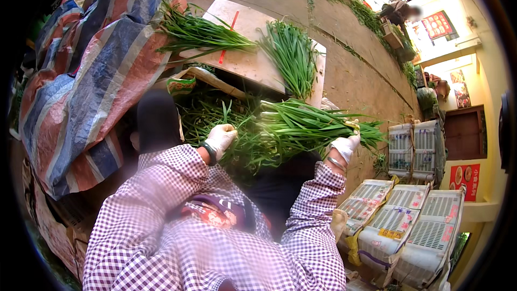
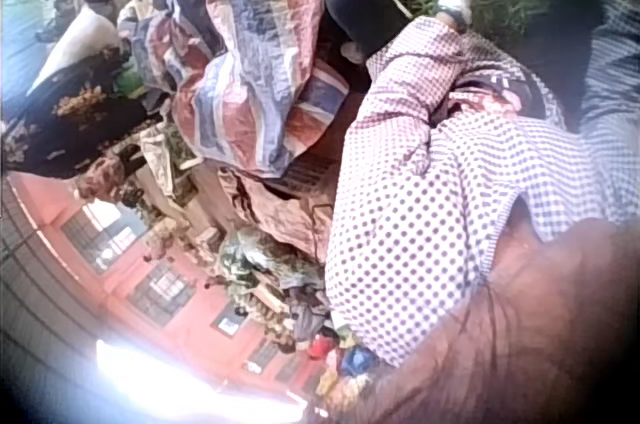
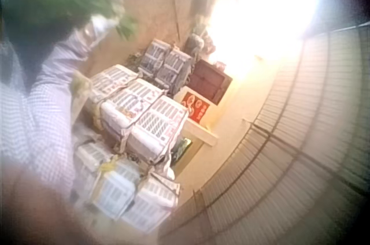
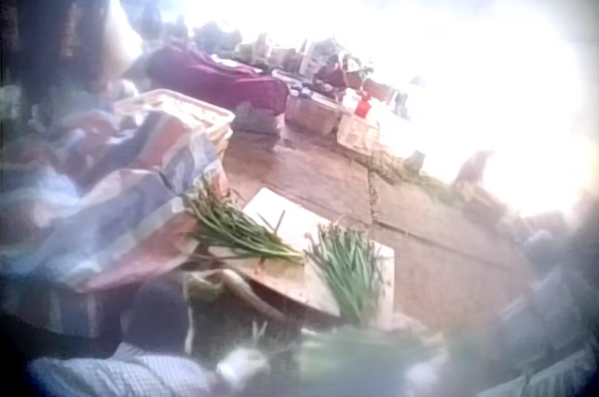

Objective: The person cleans green onions by hand by removing outer leaves and debris, then gathers them into a bundle and trims the roots with a large knife on a wooden block.

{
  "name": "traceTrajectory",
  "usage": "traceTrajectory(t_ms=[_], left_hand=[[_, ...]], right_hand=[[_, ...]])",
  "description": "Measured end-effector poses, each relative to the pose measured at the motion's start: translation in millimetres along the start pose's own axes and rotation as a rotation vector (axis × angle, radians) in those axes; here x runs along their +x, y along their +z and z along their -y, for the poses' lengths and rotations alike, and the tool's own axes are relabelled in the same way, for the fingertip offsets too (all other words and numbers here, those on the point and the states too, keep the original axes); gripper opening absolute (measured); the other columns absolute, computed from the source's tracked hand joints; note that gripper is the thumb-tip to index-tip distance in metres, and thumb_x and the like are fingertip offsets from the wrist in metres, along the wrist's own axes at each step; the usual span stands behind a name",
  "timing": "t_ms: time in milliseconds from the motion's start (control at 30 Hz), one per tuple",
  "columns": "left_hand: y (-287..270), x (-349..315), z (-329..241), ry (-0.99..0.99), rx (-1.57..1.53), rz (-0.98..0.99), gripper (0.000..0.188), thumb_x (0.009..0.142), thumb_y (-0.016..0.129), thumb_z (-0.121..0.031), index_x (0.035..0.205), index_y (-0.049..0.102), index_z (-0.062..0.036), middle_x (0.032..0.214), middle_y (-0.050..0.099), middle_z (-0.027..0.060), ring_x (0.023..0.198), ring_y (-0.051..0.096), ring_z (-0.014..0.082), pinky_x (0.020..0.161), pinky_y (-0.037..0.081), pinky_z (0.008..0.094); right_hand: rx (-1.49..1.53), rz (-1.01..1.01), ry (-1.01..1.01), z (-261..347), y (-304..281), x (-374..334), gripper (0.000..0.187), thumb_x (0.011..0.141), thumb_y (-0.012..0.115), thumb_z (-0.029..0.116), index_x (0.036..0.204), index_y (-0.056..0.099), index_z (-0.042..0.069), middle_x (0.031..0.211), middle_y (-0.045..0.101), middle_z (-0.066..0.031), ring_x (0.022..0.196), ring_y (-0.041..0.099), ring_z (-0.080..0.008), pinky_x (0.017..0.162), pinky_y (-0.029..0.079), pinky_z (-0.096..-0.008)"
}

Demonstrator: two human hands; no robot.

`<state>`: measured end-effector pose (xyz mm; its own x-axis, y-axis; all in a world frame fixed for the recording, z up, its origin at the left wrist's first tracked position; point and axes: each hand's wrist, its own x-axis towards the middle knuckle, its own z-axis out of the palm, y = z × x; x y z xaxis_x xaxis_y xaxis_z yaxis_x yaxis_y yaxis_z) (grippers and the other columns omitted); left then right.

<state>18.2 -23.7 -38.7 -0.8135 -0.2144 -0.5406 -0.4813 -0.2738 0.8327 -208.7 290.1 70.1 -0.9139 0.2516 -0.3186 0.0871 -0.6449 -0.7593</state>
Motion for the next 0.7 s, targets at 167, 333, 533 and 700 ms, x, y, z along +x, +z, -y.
traceTrajectory(t_ms=[167,333,533,700], left_hand=[[15.2,-12.5,-6.3,-0.011,-0.252,0.359,0.036,0.084,0.073,-0.011,0.117,0.061,-0.0012,0.103,0.065,0.0044,0.096,0.061,0.0131,0.09,0.047,0.0266],[38.4,-24.6,-28.0,0.046,-0.397,0.053,0.035,0.08,0.076,-0.009,0.111,0.059,-0.0042,0.101,0.059,0.0031,0.096,0.055,0.0115,0.088,0.047,0.0263],[30.1,-29.2,-29.9,-0.164,-0.36,0.091,0.02,0.088,0.071,-0.025,0.098,0.061,-0.0112,0.083,0.058,-0.006,0.067,0.049,0.0031,0.056,0.039,0.017],[51.0,-28.0,-20.7,-0.193,-0.591,0.289,0.014,0.091,0.065,-0.019,0.099,0.063,-0.0088,0.078,0.056,-0.0067,0.063,0.048,0.0023,0.051,0.037,0.016]], right_hand=[[-0.028,-0.11,-0.023,-4.7,3.5,-13.9,0.039,0.094,0.042,0.033,0.113,0.061,0.004,0.112,0.064,-0.0161,0.096,0.063,-0.0325,0.091,0.052,-0.0479],[-0.005,-0.076,-0.002,-7.9,-25.7,12.9,0.04,0.093,0.043,0.034,0.113,0.061,0.004,0.112,0.064,-0.0164,0.097,0.063,-0.0327,0.09,0.052,-0.0476],[0.018,-0.113,0.035,-18.9,-11.0,-3.1,0.039,0.092,0.046,0.033,0.11,0.063,0.003,0.11,0.065,-0.0155,0.091,0.063,-0.0322,0.087,0.053,-0.045],[0.003,-0.121,0.022,-29.6,-27.6,8.1,0.032,0.092,0.05,0.027,0.103,0.066,0.002,0.101,0.067,-0.0151,0.087,0.064,-0.031,0.086,0.053,-0.0438]])
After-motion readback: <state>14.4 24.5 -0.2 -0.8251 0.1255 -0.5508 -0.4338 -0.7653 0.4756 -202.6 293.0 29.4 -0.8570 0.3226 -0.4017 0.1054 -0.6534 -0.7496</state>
